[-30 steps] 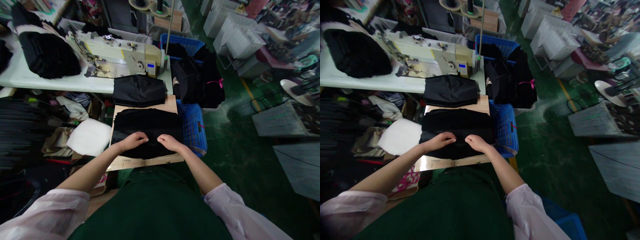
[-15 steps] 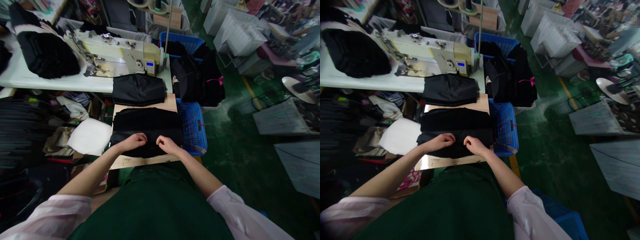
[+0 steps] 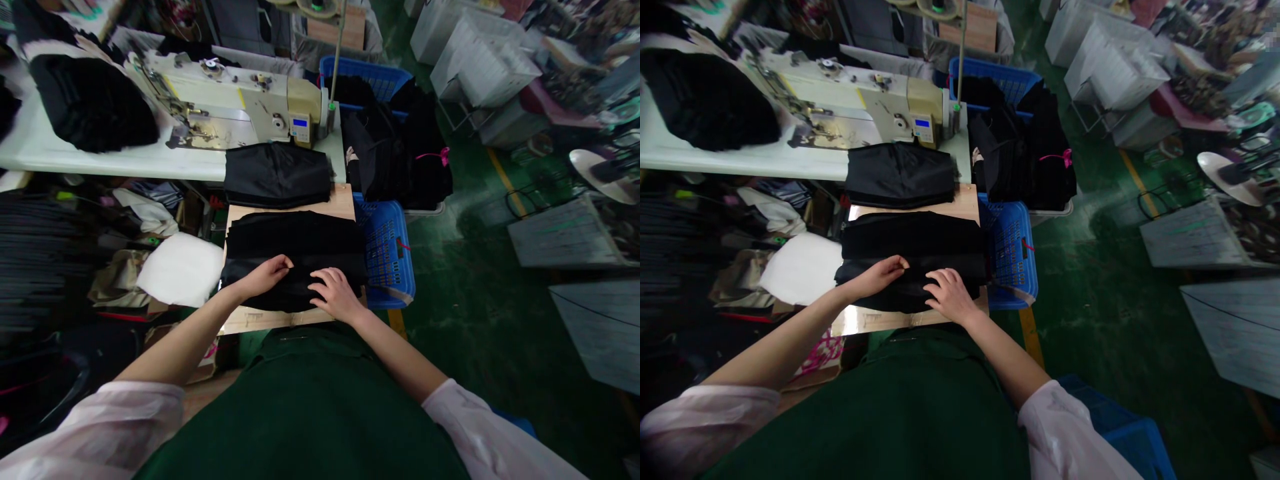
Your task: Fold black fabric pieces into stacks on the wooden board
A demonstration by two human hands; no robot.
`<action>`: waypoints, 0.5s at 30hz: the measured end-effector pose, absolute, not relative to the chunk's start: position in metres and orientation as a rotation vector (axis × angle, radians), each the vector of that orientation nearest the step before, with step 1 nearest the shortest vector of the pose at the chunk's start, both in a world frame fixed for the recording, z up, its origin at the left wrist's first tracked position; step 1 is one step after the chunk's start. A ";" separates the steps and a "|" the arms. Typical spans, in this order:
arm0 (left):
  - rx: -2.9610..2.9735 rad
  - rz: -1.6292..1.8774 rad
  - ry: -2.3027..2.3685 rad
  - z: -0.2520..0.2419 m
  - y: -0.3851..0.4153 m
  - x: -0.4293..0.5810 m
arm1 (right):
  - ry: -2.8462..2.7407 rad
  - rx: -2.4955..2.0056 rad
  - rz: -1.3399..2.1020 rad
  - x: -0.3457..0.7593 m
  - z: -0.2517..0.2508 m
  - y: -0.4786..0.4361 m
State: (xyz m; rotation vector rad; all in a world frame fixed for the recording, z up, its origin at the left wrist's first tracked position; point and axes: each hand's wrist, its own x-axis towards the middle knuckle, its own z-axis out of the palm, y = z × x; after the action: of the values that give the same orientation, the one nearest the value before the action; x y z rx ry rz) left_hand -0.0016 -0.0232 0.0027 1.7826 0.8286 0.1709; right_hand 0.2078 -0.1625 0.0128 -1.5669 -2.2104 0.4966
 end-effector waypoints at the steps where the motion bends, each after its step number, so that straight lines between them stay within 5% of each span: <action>1: 1.765 0.194 0.810 0.004 -0.025 -0.002 | -2.187 -1.587 0.508 0.208 0.012 -0.162; 9: 1.987 0.118 0.625 0.019 -0.033 -0.005 | -1.982 -1.696 0.691 0.207 0.009 -0.151; 15: 2.201 0.183 0.633 0.008 -0.038 -0.006 | -1.847 -1.780 0.465 0.200 0.016 -0.155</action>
State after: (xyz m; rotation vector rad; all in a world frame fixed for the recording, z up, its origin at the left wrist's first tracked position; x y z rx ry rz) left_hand -0.0059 -0.0381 0.0080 2.2010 0.6326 0.1831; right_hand 0.1998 -0.1550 0.0156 -1.7802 -1.8469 0.4653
